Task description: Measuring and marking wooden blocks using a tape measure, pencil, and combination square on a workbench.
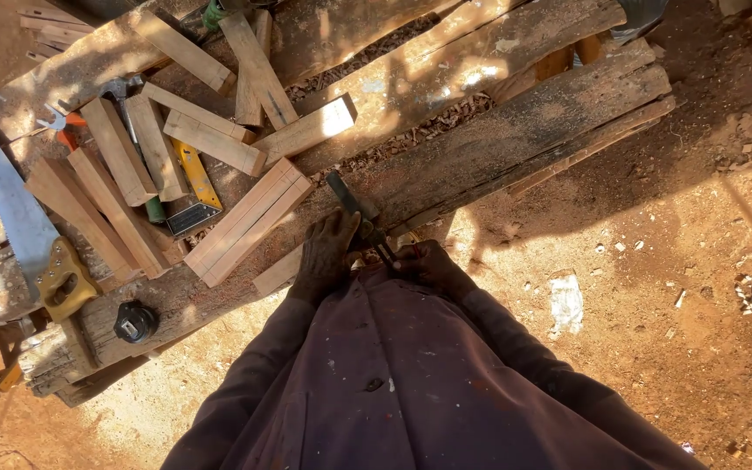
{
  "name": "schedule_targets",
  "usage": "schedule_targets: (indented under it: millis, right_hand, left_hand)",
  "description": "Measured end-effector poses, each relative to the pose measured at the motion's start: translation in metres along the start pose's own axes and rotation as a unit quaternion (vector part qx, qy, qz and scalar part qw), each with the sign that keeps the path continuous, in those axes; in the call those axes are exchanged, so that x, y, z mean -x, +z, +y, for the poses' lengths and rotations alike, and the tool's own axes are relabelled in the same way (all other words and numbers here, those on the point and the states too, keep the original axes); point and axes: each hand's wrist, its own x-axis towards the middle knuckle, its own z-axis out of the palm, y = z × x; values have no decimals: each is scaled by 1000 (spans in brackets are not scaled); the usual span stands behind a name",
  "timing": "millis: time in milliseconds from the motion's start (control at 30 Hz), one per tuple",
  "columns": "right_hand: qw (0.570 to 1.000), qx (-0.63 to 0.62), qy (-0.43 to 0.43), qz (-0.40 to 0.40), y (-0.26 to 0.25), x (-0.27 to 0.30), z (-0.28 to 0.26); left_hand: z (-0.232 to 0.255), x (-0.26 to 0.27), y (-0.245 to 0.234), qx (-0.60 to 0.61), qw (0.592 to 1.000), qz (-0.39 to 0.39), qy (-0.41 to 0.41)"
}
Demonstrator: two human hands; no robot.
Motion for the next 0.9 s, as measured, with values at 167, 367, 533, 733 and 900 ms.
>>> schedule_targets:
  millis: [167,367,533,733,900]
  right_hand:
    - [1000,16,-5,-10,-24,-21,48]
    - [1000,16,-7,-12,-20,-17,42]
    - [999,48,11,-15,-7,-11,28]
    - [1000,22,7,-3,-4,-13,29]
    - [992,115,54,11,-11,-33,49]
  left_hand:
    - [0,1,-4,8,1000,4,3]
    - [-1,0,-2,-5,1000,4,2]
    - [9,-1,-12,-19,1000,19,-6]
    - [5,-1,-5,-46,998,35,14]
    - [4,-1,-4,-59,997,44,20]
